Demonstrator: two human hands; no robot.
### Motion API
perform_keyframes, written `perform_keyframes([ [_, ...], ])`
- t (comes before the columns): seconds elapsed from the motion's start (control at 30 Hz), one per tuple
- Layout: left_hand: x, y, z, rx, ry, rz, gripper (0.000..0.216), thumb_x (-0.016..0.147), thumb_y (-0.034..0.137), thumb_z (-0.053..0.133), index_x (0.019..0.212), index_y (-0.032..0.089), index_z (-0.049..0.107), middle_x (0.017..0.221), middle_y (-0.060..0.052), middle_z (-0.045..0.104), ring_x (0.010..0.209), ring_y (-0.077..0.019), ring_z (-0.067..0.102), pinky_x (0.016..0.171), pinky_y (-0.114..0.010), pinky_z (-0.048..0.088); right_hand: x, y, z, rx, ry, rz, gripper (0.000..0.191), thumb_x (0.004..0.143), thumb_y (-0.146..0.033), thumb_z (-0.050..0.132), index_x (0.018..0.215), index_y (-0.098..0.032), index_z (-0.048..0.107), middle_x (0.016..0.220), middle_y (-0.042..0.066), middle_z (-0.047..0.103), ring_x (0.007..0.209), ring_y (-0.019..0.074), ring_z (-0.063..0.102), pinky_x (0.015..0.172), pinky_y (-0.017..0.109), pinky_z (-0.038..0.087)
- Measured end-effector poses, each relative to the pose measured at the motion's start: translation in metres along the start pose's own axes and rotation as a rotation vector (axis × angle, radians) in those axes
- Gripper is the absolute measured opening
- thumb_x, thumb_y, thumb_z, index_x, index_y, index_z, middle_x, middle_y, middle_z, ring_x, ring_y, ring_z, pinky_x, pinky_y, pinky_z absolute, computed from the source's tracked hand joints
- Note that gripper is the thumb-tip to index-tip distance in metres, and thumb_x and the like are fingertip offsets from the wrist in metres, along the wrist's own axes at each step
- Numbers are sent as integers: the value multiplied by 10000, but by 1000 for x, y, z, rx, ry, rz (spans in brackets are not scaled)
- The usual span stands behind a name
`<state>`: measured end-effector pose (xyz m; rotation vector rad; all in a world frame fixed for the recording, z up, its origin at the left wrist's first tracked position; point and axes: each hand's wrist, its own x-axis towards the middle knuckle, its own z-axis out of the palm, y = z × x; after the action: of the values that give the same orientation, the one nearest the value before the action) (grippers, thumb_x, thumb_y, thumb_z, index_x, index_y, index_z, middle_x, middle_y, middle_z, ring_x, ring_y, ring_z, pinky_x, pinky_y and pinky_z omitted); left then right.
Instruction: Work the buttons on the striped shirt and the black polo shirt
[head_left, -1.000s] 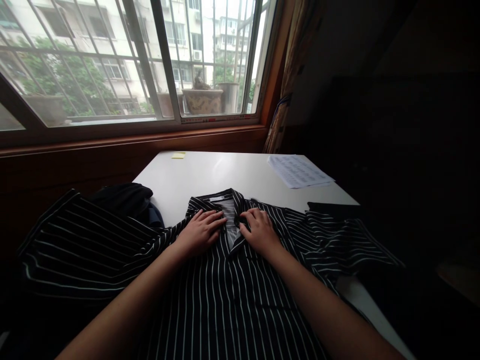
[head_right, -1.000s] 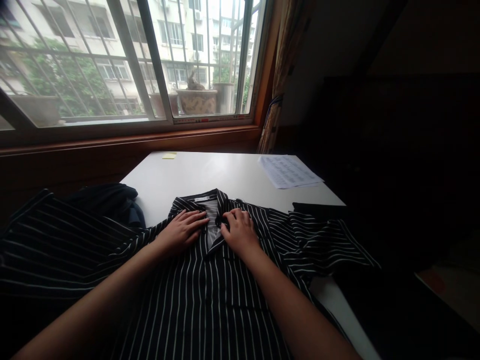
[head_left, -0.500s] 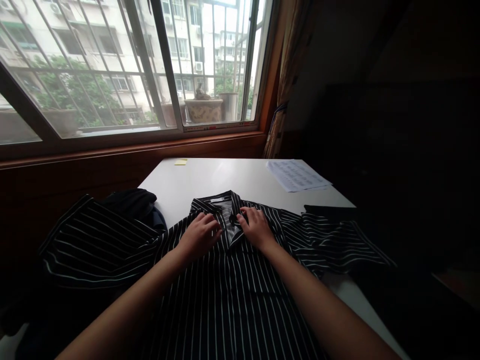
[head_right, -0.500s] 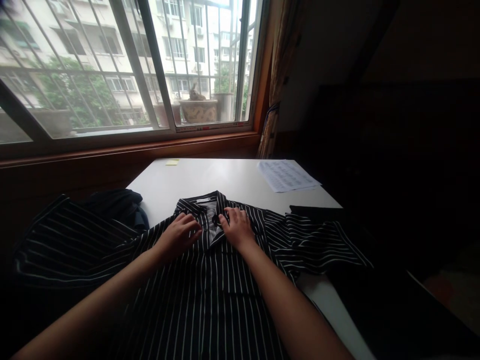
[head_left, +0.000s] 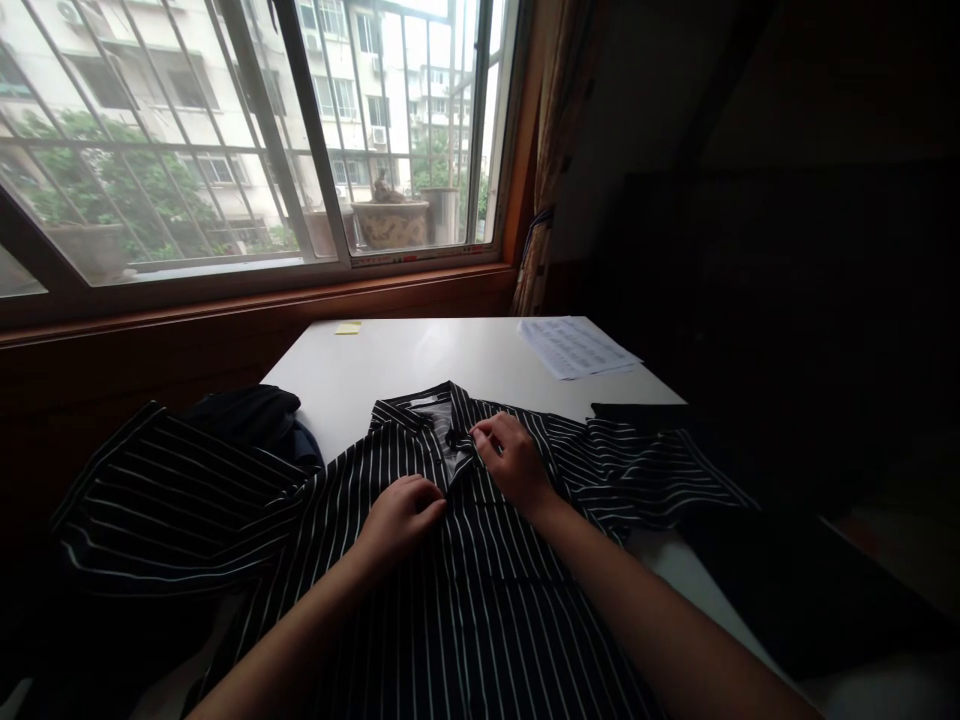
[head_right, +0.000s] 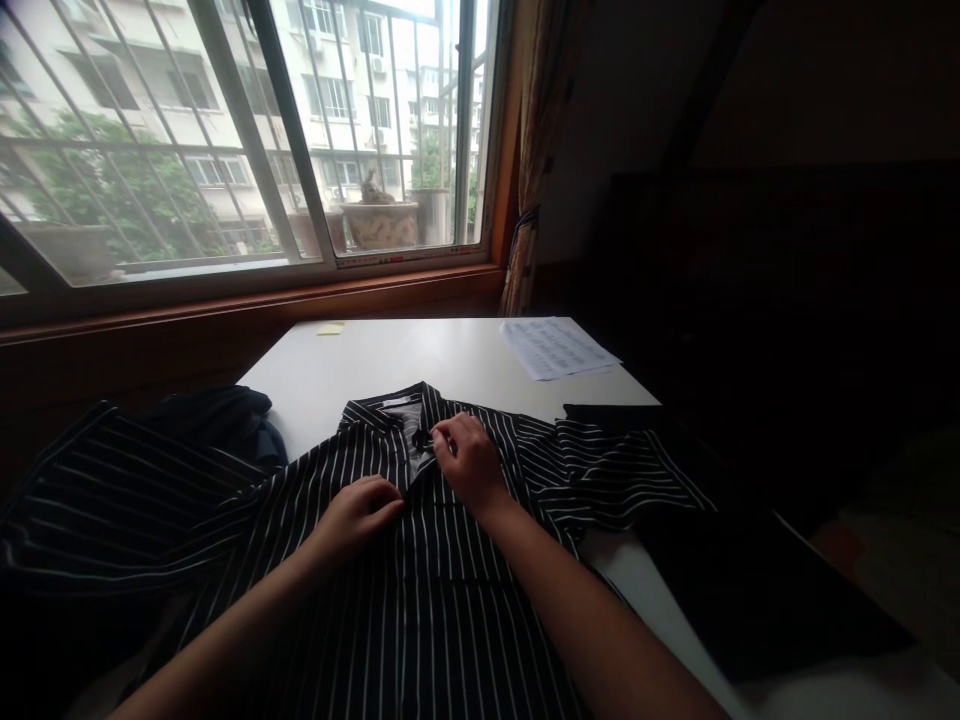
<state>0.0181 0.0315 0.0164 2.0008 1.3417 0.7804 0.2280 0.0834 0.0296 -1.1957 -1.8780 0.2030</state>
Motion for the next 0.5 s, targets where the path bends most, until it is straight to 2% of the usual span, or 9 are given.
perform_keyframes([
  [0.13, -1, -6, -5, -209, -2, -41, 206, 893, 372, 623, 915, 196, 728, 932, -54, 729, 882, -219, 667, 809, -319, 513, -20, -32, -9, 113, -199, 22, 138, 933, -233, 555, 841, -212, 656, 820, 10, 640, 756, 154, 601, 737, 290, 475],
  [0.23, -1, -10, -7, -267, -21, -74, 237, 890, 399, 629, 916, 188, 736, 927, -56, 737, 876, -221, 674, 789, -304, 519, -38, -39, -3, 182, -327, 46, 93, 900, -218, 611, 841, -210, 681, 834, 4, 654, 759, 146, 613, 733, 281, 481],
  [0.5, 1, -14, -3, -270, -35, -70, 204, 893, 364, 634, 924, 190, 735, 910, -43, 730, 870, -207, 671, 791, -292, 511, -55, -25, 13, 287, -338, 127, 64, 855, -169, 665, 902, -212, 657, 861, -13, 654, 800, 141, 625, 750, 269, 485],
])
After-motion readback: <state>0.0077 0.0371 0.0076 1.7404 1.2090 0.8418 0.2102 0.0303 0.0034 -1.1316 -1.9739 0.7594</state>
